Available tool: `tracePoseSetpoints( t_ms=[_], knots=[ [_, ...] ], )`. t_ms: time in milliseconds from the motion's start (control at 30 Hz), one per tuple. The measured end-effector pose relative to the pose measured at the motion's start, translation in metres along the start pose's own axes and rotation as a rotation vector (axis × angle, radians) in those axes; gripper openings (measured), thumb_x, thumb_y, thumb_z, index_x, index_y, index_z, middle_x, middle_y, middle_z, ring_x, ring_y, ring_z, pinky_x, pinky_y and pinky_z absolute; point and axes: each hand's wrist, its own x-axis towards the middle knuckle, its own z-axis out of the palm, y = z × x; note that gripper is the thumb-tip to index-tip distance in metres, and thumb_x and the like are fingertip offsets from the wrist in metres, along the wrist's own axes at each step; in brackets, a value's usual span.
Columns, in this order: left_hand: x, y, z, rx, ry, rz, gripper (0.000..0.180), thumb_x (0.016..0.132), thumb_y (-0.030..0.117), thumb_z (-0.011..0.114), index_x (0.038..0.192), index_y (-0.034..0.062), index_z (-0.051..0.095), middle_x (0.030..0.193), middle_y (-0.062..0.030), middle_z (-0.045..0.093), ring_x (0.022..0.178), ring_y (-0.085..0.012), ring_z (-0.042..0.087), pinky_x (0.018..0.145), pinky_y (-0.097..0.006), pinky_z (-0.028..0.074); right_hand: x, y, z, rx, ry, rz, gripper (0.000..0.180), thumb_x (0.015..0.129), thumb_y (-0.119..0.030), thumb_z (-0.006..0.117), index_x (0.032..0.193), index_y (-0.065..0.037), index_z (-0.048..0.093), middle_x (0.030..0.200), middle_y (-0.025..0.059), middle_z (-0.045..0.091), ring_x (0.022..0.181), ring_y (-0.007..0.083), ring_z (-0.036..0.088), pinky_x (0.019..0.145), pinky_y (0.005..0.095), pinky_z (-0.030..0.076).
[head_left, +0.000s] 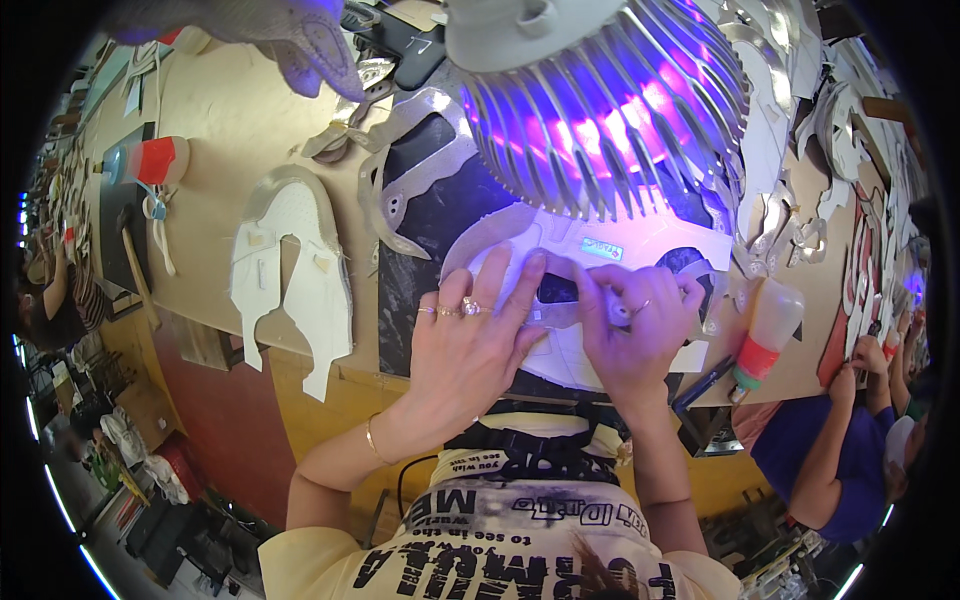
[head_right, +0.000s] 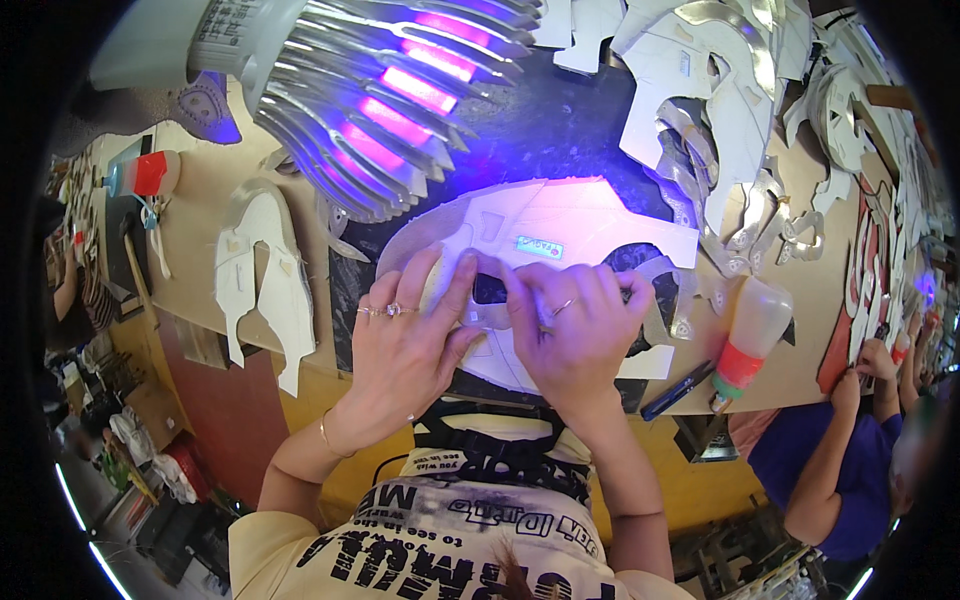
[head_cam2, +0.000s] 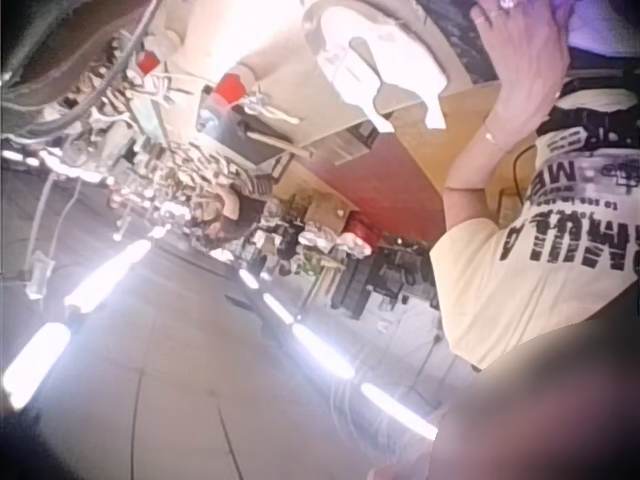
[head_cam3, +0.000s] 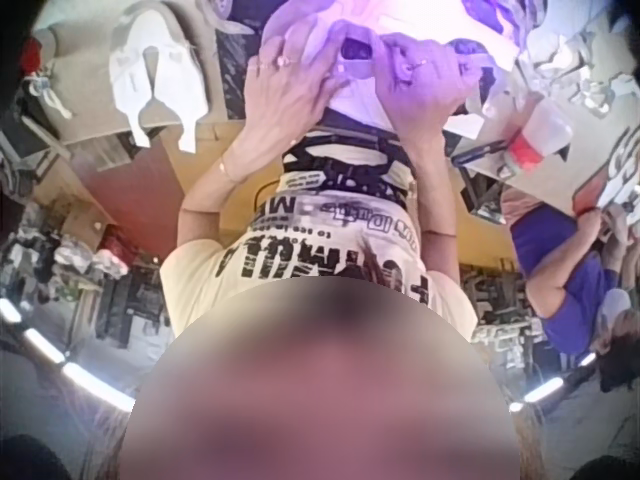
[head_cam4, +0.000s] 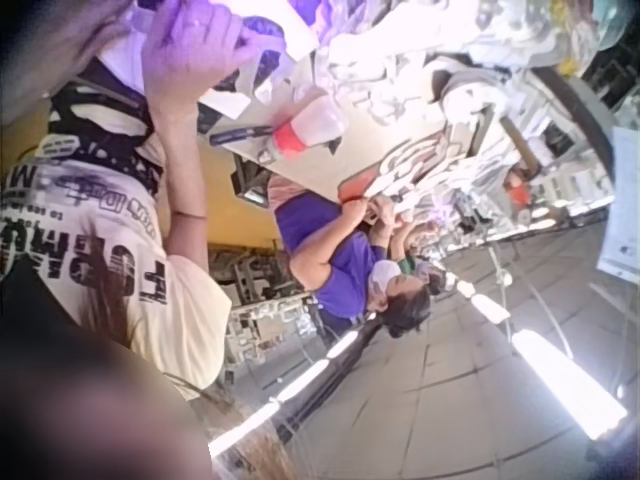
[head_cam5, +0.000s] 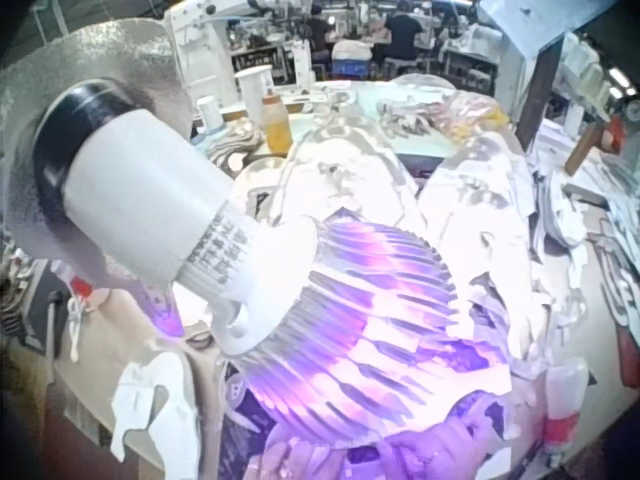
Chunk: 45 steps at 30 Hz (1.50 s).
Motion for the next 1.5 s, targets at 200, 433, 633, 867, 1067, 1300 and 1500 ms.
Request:
tracePoseSetpoints(
  t_ms=[200,433,633,867,1067,1300,1500],
  knots=[
    [0.005,-0.005,-0.006,-0.011,0.008,0.045,0.064,0.084,0.034,0.07,0.142,0.0165,0.05,0.132,-0.0079,0.049,0.104,-0.0273,0.051,0.077,-0.039,0.049,0.003,0.001,0.006,0.042,-0.003,0.096,0.012,0.082,-0.016,0.076,0.082,-0.013,0.065,0.073,-0.0028,0.063,0.067,0.0166,0.057,0.075,0.0372,0.031],
    [0.009,-0.005,-0.011,-0.043,-0.017,0.041,0.061,0.086,0.034,0.069,0.142,0.0163,0.051,0.131,-0.0094,0.05,0.101,-0.0287,0.054,0.07,-0.037,0.051,0.005,0.0,0.007,0.015,-0.004,0.084,0.013,0.083,-0.018,0.076,0.082,-0.013,0.064,0.074,-0.0029,0.063,0.067,0.0159,0.058,0.075,0.0369,0.03],
    [0.008,-0.01,-0.007,-0.082,0.009,0.074,0.061,0.085,0.033,0.07,0.141,0.0163,0.051,0.128,-0.0121,0.05,0.104,-0.0308,0.055,0.073,-0.039,0.052,0.006,-0.005,0.003,-0.096,-0.052,0.1,0.012,0.085,-0.023,0.074,0.084,-0.014,0.066,0.078,-0.002,0.063,0.071,0.0167,0.058,0.076,0.0374,0.03],
    [-0.013,-0.033,-0.006,-0.285,0.365,0.11,0.05,0.076,0.009,0.073,0.124,0.0166,0.067,0.128,-0.0113,0.056,0.113,-0.0326,0.054,0.097,-0.044,0.039,0.005,-0.015,-0.011,-0.264,-0.135,0.077,0.018,0.086,-0.028,0.072,0.099,-0.016,0.071,0.09,-0.0012,0.064,0.09,0.0183,0.057,0.086,0.0429,0.029],
    [-0.018,-0.018,0.004,-0.092,0.257,0.066,0.045,0.081,0.021,0.073,0.126,0.0185,0.066,0.137,-0.0112,0.054,0.129,-0.0322,0.047,0.109,-0.047,0.028,0.006,-0.025,-0.008,-0.349,-0.121,0.03,0.019,0.086,-0.027,0.072,0.1,-0.014,0.073,0.088,-0.0015,0.064,0.093,0.0202,0.056,0.091,0.0427,0.028],
    [-0.012,-0.007,0.013,-0.024,0.104,0.054,0.05,0.086,0.032,0.07,0.132,0.0137,0.061,0.149,-0.0096,0.045,0.139,-0.0262,0.039,0.115,-0.052,0.023,0.006,-0.026,-0.008,-0.123,-0.183,0.069,0.016,0.084,-0.023,0.073,0.098,-0.015,0.071,0.084,-0.0007,0.059,0.091,0.0217,0.053,0.091,0.0437,0.03],
    [-0.014,-0.005,0.012,-0.029,0.061,0.025,0.049,0.087,0.026,0.067,0.135,0.015,0.06,0.148,-0.0132,0.045,0.138,-0.0304,0.041,0.113,-0.051,0.023,0.0,-0.016,-0.009,0.019,-0.142,-0.163,0.013,0.08,-0.017,0.076,0.092,-0.016,0.069,0.079,-0.0015,0.055,0.084,0.0209,0.053,0.086,0.0422,0.033]
  ],
)
